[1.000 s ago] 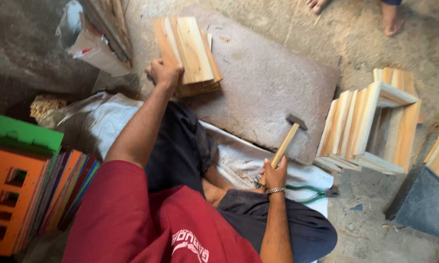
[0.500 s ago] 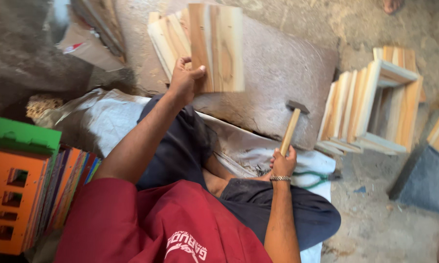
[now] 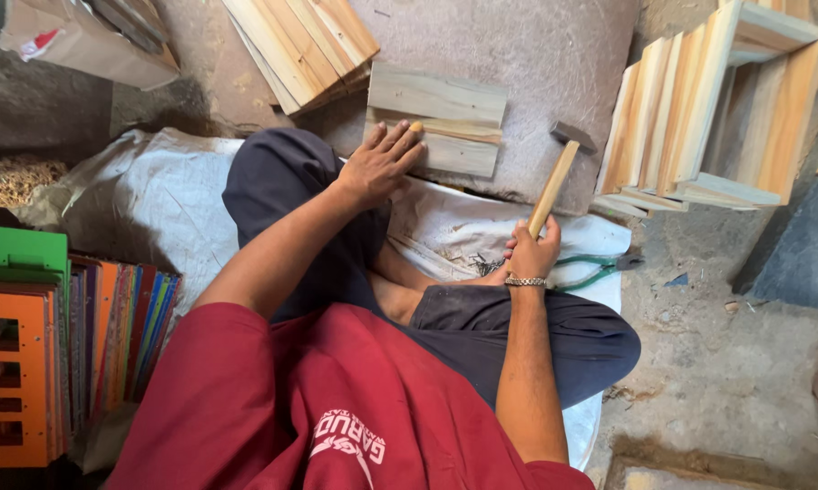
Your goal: The person sits on the floor and assembles small wooden frames by nailing planks together. They use a hammer to drive nails into the wood, occasionally adjusting the pieces and stacking completed frames.
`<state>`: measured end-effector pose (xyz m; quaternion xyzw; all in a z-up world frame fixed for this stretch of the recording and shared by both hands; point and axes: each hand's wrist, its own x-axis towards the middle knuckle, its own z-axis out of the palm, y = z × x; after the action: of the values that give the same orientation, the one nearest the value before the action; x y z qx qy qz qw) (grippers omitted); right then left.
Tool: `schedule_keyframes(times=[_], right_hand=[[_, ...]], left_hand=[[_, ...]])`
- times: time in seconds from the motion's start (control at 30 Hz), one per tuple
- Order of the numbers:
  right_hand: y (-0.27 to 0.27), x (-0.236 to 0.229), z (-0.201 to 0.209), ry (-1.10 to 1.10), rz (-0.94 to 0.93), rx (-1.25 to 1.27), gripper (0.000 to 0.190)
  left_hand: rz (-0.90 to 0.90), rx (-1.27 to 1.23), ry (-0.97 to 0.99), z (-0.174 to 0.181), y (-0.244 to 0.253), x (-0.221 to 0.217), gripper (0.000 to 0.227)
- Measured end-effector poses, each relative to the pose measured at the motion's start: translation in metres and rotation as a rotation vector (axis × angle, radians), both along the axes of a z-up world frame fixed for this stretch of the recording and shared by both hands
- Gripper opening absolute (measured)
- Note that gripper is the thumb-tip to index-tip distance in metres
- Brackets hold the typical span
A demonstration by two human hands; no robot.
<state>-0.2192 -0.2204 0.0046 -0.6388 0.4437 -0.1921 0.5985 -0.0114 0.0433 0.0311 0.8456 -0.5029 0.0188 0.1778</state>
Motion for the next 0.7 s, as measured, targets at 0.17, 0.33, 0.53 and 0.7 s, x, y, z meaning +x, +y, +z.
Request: schedule_keyframes(times=[0.17, 0.33, 0.53, 0.7], right_hand=[[0.004, -0.007, 0.001, 0.065, 0.019, 0.003, 0.050], [0.005, -0.003, 0.001, 0.098, 0.069, 0.008, 0.057], [0.006, -0.001, -0.006, 0.169, 0.121, 0.005, 0.062], [0.008, -0.004, -0.007, 0.209, 0.153, -0.174, 0.069]], left_hand=[[0.041, -0.096, 0.116, -0.022, 0.004, 0.000, 0.068], [0.656, -0.469, 0.318, -0.035, 0.002, 0.011, 0.069], [0.842, -0.623, 0.710, -0.058, 0.000, 0.051, 0.056], [0.768, -0.731, 1.031, -0.063, 0.000, 0.055, 0.044]])
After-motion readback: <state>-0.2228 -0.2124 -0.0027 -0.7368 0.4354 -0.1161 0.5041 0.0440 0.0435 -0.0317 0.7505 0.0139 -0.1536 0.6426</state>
